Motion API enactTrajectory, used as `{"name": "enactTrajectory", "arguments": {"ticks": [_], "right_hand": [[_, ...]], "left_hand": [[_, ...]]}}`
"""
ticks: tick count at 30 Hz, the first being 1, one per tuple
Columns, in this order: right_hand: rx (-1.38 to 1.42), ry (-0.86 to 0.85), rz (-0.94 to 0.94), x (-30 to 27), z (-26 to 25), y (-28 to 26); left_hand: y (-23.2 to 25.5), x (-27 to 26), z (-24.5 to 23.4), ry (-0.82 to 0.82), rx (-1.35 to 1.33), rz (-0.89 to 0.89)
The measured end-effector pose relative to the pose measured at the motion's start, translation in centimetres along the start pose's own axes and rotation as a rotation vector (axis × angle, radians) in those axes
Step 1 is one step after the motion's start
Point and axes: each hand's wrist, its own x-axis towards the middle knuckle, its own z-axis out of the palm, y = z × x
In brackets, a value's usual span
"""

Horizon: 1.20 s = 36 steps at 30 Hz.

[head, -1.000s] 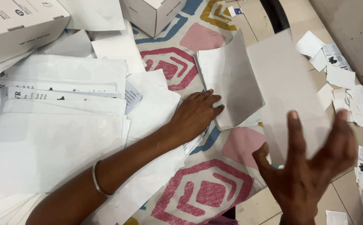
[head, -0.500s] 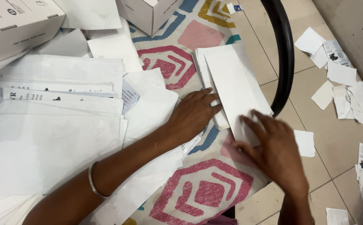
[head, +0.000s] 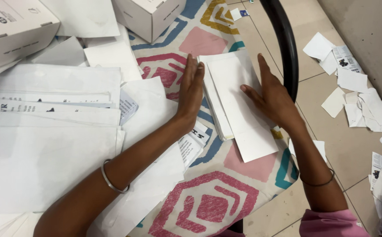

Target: The person sits on the floor and repeatedly picks up printed sheets, folds them in half, and places them into a neat stack. The person handles the papers one at a time, aligning the edges before folding.

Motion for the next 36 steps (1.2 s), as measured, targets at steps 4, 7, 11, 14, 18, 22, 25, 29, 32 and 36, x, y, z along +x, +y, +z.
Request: {"name": "enactTrajectory", "arguments": {"ticks": [4, 7, 11, 14, 18, 22, 25, 29, 32, 36], "right_hand": [[-0.010, -0.036, 0.057, 1.1, 0.5, 0.0], [-0.002, -0.065, 0.085, 1.2, 0.7, -0.6], [-0.012, -0.093, 0.100, 1.1, 0.6, -1.0], [-0.020, -0.080, 0.063, 1.1, 1.0, -0.9], [-0.008, -0.090, 0.069, 1.2, 1.5, -0.4], [-0.021, 0.049, -0.098, 0.8, 1.3, -0.1], [0.005, -0.036, 0.031, 0.5, 1.2, -0.1], [-0.026, -0.138, 0.176, 0.7, 1.2, 0.0], [-0.040, 0.007, -0.056, 0.6, 0.2, -0.3], [-0.239, 0.221, -0.371, -0.6, -1.2, -4.0]], "left_hand": [[0.1, 0.4, -0.2, -0.009, 0.100, -0.120], [0.3, 0.3, -0.3, -0.023, 0.143, -0.159], [0.3, 0.2, -0.3, -0.039, 0.141, -0.172], [0.1, 0.1, -0.3, -0.063, 0.113, -0.141], [0.0, 0.1, -0.4, -0.084, 0.128, -0.123], [0.0, 0.2, -0.4, -0.075, 0.117, -0.102], [-0.3, 0.1, -0.2, -0.091, 0.140, -0.116], [-0.5, 0.3, -0.2, -0.116, 0.113, -0.090], [0.5, 0.2, -0.4, -0.079, 0.118, -0.107], [2.7, -2.5, -3.0, -0.106, 0.202, 0.109]]}}
